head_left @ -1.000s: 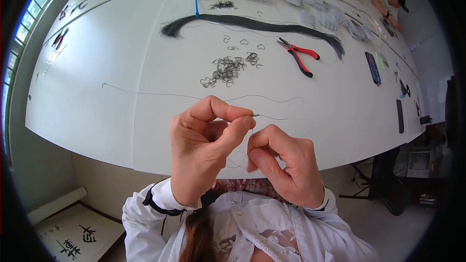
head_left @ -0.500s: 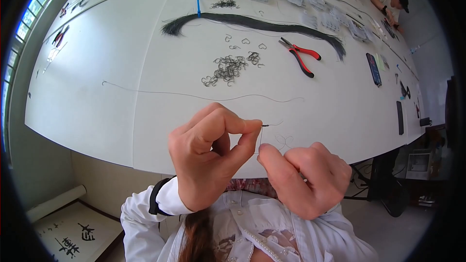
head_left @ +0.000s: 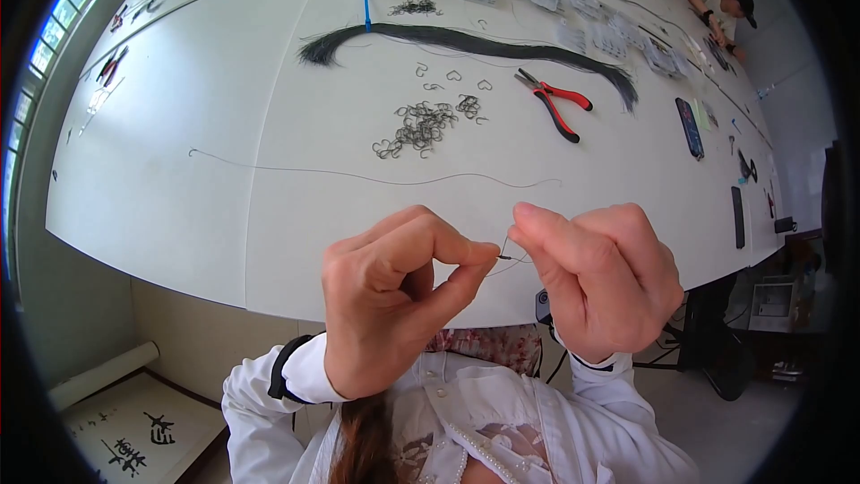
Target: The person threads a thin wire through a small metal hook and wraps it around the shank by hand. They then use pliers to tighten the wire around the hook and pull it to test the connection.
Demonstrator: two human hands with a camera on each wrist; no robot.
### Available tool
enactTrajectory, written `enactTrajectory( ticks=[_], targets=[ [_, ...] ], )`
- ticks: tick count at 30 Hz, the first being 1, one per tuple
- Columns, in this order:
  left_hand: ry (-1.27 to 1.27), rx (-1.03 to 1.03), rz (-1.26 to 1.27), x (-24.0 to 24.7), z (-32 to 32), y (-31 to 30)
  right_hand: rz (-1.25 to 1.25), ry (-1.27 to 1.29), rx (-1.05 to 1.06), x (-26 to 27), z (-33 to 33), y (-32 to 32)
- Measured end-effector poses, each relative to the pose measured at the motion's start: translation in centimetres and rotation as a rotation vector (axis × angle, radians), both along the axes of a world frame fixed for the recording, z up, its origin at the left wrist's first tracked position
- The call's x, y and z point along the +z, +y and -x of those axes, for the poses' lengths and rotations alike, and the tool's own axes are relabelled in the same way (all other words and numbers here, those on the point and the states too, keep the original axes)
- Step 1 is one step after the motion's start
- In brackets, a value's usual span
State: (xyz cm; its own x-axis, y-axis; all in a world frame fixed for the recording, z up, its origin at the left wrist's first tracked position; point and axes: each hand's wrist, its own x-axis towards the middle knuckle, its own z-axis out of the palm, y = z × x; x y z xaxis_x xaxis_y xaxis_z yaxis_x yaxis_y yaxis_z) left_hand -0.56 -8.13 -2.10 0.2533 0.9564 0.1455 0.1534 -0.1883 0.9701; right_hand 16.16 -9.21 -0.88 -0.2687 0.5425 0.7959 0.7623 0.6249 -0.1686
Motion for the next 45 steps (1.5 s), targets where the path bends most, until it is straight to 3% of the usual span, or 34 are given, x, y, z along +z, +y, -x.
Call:
enactTrajectory(
  ticks=[7, 13, 19, 24, 30, 34, 37, 42, 45],
  targets=[
    [-0.015, -0.061, 0.004, -0.2, 0.2, 0.2, -0.005, 0.019, 0.019, -0.4, -0.1, 0.5],
    [-0.034, -0.072, 0.011, -0.1, 0.3, 0.2, 0.093, 0.086, -0.09, -0.5, 0.3, 0.4],
    [-0.064, -0.062, -0.024, -0.1, 0.5, 0.1, 0.312, 0.212, -0.057, -0.6, 0.6, 0.6],
    [-0.116, -0.066, -0.074, -0.5, 0.7, 0.3, 0.655, 0.423, 0.058, -0.8, 0.8, 0.6],
    [-0.106, -0.106, 0.047, -0.6, 0.9, 0.5, 0.783, 0.489, 0.115, -0.9, 0.8, 0.8],
    [-0.162, -0.115, 0.152, -0.7, 0.8, 0.3, 0.803, 0.509, 0.155, -1.5, 0.7, 0.9],
    [-0.203, -0.083, 0.124, -1.2, 0.5, 0.5, 0.812, 0.515, 0.057, -1.2, 0.8, 0.8],
    [-0.228, -0.04, 0.042, -2.0, 0.0, 0.7, 0.635, 0.605, 0.21, -1.3, 0.2, 0.2],
    [-0.233, -0.046, 0.058, -1.9, -0.1, 0.7, 0.594, 0.535, 0.09, -1.5, 0.5, 0.0]
  ],
)
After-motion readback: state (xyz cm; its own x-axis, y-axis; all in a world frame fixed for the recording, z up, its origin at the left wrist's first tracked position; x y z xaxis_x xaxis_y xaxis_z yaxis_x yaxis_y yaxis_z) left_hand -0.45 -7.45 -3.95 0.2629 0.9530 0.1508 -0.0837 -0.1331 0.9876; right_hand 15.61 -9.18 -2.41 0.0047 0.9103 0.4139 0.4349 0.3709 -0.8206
